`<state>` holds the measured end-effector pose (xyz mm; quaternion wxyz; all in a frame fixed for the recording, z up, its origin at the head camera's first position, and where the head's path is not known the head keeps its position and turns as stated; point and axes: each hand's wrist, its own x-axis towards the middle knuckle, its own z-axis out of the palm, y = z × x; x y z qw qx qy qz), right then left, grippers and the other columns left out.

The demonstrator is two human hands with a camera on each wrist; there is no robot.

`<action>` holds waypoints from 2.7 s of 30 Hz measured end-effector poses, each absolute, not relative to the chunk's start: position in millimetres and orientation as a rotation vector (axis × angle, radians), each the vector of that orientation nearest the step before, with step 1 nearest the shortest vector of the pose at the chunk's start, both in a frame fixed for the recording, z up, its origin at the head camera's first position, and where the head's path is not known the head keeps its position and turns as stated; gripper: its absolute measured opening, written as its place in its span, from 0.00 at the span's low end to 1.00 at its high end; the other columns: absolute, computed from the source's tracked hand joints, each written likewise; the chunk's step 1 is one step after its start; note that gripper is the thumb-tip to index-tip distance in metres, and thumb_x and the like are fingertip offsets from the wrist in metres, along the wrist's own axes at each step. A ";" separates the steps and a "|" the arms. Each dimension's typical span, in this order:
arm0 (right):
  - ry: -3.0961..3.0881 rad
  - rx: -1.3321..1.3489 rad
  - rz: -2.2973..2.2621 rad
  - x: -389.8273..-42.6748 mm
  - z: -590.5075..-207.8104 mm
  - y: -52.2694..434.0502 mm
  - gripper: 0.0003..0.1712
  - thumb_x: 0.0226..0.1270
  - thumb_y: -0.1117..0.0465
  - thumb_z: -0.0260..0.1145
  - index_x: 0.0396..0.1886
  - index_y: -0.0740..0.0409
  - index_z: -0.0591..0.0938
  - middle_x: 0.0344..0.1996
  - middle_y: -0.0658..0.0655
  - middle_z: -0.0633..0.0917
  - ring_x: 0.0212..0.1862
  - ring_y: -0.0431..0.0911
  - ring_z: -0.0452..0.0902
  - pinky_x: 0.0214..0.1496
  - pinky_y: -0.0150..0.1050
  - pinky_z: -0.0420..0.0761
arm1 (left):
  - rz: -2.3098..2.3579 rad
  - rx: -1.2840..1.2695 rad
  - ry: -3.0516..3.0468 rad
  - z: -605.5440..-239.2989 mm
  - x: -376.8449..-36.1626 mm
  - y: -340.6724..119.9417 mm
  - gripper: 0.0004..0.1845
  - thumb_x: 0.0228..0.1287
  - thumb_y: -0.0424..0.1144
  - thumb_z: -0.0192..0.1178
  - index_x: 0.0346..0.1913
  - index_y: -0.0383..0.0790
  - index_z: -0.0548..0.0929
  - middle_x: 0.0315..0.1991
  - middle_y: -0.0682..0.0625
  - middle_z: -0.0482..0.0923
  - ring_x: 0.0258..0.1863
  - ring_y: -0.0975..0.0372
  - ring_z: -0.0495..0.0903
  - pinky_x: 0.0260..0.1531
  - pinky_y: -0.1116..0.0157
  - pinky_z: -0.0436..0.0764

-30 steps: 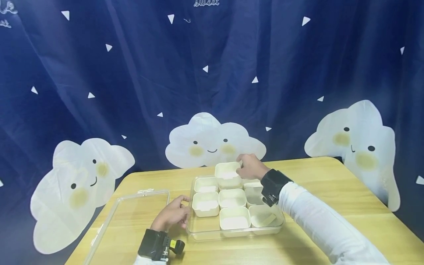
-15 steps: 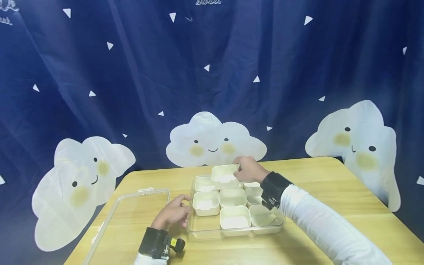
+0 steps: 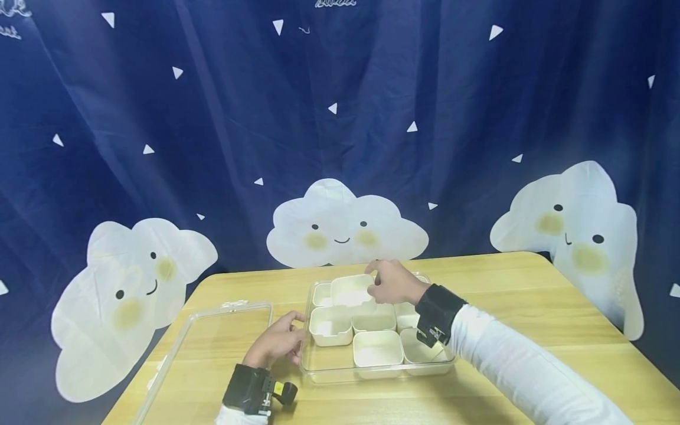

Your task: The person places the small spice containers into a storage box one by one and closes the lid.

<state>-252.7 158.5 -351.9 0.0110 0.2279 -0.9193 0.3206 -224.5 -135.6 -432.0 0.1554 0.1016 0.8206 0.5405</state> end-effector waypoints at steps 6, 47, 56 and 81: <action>-2.852 0.737 1.003 -248.6 -357.3 153.7 0.25 0.53 0.71 0.62 0.54 0.72 0.76 0.17 0.47 0.78 0.19 0.39 0.77 0.32 0.37 0.77 | 1.561 0.292 2.330 -431.3 -224.6 -135.9 0.27 0.60 0.29 0.53 0.63 0.28 0.64 0.19 0.48 0.72 0.12 0.62 0.72 0.16 0.65 0.79; -2.866 0.849 1.284 -207.1 -374.9 113.5 0.22 0.53 0.71 0.60 0.51 0.69 0.76 0.22 0.49 0.79 0.20 0.39 0.80 0.29 0.35 0.78 | 1.635 0.196 2.221 -427.3 -229.2 -140.6 0.27 0.74 0.58 0.40 0.44 0.34 0.71 0.29 0.44 0.73 0.19 0.60 0.76 0.21 0.62 0.82; -2.870 0.930 1.228 -206.2 -384.5 110.6 0.21 0.53 0.70 0.62 0.50 0.69 0.76 0.19 0.46 0.79 0.18 0.37 0.79 0.31 0.34 0.77 | 1.619 0.214 2.242 -427.2 -230.0 -140.1 0.25 0.75 0.57 0.40 0.43 0.35 0.71 0.30 0.44 0.72 0.19 0.60 0.76 0.20 0.63 0.82; -2.938 0.944 1.357 -201.7 -397.0 104.8 0.22 0.54 0.71 0.61 0.50 0.74 0.72 0.16 0.47 0.81 0.19 0.41 0.80 0.26 0.34 0.78 | 1.586 0.232 2.222 -426.8 -229.8 -139.4 0.35 0.61 0.37 0.67 0.66 0.28 0.63 0.30 0.45 0.72 0.17 0.62 0.75 0.15 0.69 0.77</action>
